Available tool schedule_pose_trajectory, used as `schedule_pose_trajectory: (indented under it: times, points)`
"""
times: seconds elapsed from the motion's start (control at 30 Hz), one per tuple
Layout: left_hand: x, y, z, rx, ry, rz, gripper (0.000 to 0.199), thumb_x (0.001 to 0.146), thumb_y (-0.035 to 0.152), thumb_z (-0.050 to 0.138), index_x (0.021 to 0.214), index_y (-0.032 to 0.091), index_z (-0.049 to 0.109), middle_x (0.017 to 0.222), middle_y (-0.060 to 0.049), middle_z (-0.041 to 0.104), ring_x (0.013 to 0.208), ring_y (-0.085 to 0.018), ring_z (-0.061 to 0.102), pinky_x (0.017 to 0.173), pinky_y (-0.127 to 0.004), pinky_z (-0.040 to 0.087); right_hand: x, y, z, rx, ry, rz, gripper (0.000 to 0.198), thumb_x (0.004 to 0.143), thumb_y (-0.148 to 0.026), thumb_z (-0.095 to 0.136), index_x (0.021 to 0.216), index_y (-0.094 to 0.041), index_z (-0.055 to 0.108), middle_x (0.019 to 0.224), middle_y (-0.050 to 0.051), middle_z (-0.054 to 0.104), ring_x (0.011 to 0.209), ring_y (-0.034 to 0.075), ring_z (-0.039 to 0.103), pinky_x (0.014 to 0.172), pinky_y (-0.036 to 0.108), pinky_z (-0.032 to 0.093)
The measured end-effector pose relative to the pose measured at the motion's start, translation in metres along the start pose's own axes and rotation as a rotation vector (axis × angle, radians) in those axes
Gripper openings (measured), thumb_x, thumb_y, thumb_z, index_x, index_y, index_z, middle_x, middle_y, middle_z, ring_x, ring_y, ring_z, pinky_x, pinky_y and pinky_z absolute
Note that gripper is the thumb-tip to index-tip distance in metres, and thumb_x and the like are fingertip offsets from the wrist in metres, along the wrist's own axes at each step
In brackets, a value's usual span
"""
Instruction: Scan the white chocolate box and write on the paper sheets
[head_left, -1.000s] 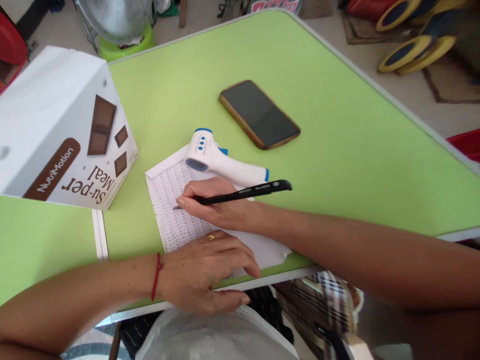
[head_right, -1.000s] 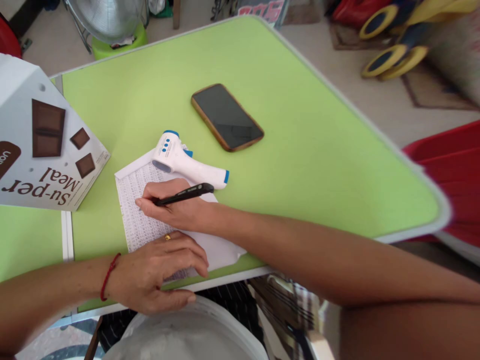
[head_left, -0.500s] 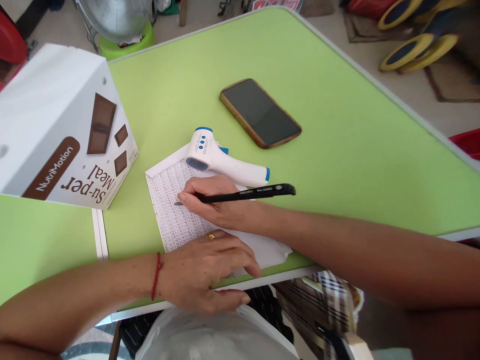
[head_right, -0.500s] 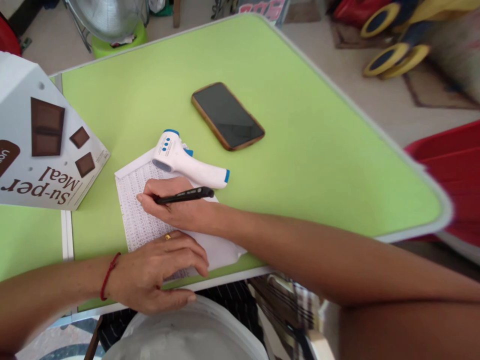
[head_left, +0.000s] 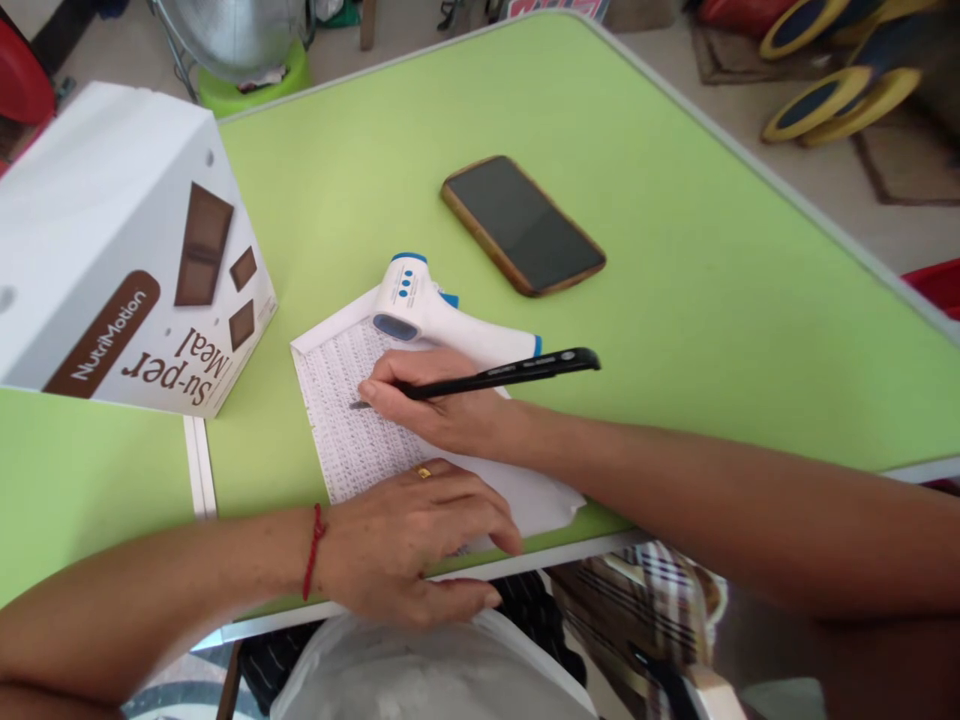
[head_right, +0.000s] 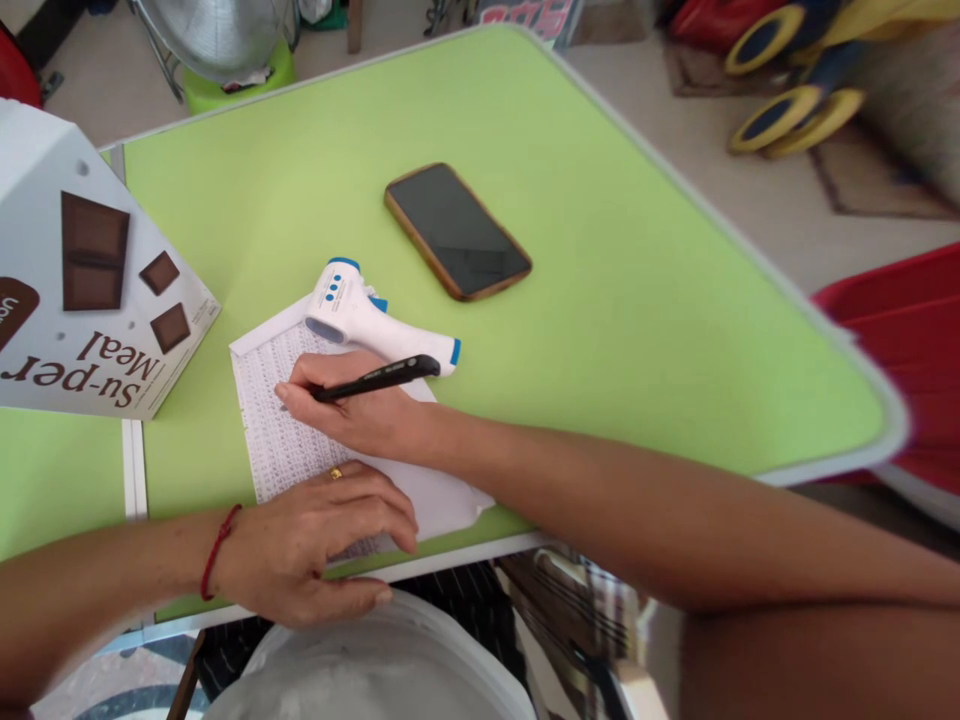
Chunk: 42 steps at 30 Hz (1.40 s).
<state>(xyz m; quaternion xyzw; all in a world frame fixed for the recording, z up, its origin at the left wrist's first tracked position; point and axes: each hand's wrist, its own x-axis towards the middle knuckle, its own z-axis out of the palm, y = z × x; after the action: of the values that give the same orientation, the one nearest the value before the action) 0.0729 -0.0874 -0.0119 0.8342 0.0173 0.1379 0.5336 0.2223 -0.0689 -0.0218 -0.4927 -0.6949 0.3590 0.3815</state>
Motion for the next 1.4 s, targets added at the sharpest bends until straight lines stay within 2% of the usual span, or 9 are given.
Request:
schedule_pose_trajectory:
  times: [0.2,0.73,0.93,1.0,1.07,1.13,1.2,1.3,1.4]
  points:
    - [0.000,0.001,-0.001,-0.003,0.010,0.020,0.022,0.088,0.029,0.054,0.096,0.009,0.057,0.101,-0.015,0.063,0.095,-0.021,0.059,0.091,-0.032,0.048,0.000,0.000,0.000,-0.025,-0.002,-0.022,0.029,0.089,-0.032,0.049,0.063,-0.018,0.050,0.056,-0.004,0.048,0.052,0.008,0.040,0.051,0.023,0.032]
    - [0.000,0.001,0.000,0.023,0.008,0.011,0.020,0.088,0.030,0.052,0.096,0.012,0.055,0.101,-0.014,0.063,0.096,-0.021,0.059,0.092,-0.033,0.048,0.001,-0.001,-0.002,-0.043,-0.032,-0.007,0.029,0.088,-0.034,0.047,0.064,-0.018,0.050,0.057,-0.004,0.050,0.053,0.008,0.042,0.052,0.023,0.032]
    - [0.000,0.000,0.000,0.024,0.010,0.005,0.019,0.088,0.030,0.052,0.096,0.013,0.055,0.102,-0.014,0.063,0.096,-0.022,0.060,0.092,-0.033,0.048,0.000,0.000,0.000,-0.095,-0.031,-0.046,0.030,0.091,-0.032,0.047,0.064,-0.018,0.051,0.057,-0.004,0.050,0.052,0.008,0.042,0.052,0.023,0.032]
    - [0.000,0.000,0.000,0.030,0.009,0.012,0.020,0.088,0.030,0.052,0.096,0.012,0.055,0.102,-0.014,0.063,0.096,-0.022,0.060,0.092,-0.033,0.048,-0.001,0.001,-0.001,-0.161,-0.039,-0.118,0.029,0.094,-0.031,0.047,0.069,-0.017,0.055,0.059,-0.003,0.053,0.055,0.009,0.045,0.053,0.023,0.034]
    - [-0.001,0.000,0.000,0.052,0.006,0.024,0.021,0.088,0.031,0.052,0.097,0.012,0.056,0.102,-0.014,0.064,0.097,-0.022,0.060,0.093,-0.033,0.048,0.000,0.003,-0.004,-0.295,-0.055,-0.293,0.027,0.096,-0.032,0.046,0.078,-0.017,0.060,0.068,0.001,0.060,0.063,0.012,0.051,0.058,0.024,0.037]
    - [-0.002,0.000,0.001,0.093,0.015,0.039,0.021,0.088,0.030,0.052,0.098,0.012,0.056,0.101,-0.013,0.064,0.096,-0.022,0.060,0.093,-0.033,0.048,0.001,0.005,-0.010,-0.503,-0.085,-0.496,0.024,0.098,-0.029,0.044,0.089,-0.016,0.062,0.080,0.006,0.064,0.073,0.016,0.054,0.065,0.028,0.039]
    - [-0.002,0.000,0.003,0.144,0.027,0.057,0.021,0.087,0.029,0.053,0.099,0.011,0.057,0.100,-0.013,0.064,0.094,-0.022,0.060,0.093,-0.033,0.048,0.003,0.005,-0.016,-0.727,-0.127,-0.620,0.025,0.099,-0.020,0.039,0.095,-0.015,0.063,0.090,0.011,0.065,0.080,0.019,0.053,0.068,0.031,0.039]
    - [-0.002,0.003,0.006,0.265,0.020,0.089,0.021,0.085,0.026,0.054,0.098,0.009,0.059,0.101,-0.013,0.064,0.094,-0.022,0.059,0.092,-0.033,0.049,0.006,0.005,-0.022,-0.940,-0.203,-0.668,0.027,0.096,-0.009,0.037,0.098,-0.012,0.063,0.096,0.014,0.064,0.083,0.022,0.051,0.072,0.034,0.039]
    - [0.000,0.016,0.004,0.438,0.001,0.153,0.017,0.088,0.020,0.051,0.097,0.008,0.059,0.098,-0.013,0.066,0.092,-0.022,0.058,0.092,-0.034,0.049,0.008,0.005,-0.025,-1.008,-0.237,-0.690,0.026,0.095,-0.008,0.039,0.099,-0.012,0.064,0.097,0.013,0.064,0.084,0.022,0.050,0.073,0.035,0.038]
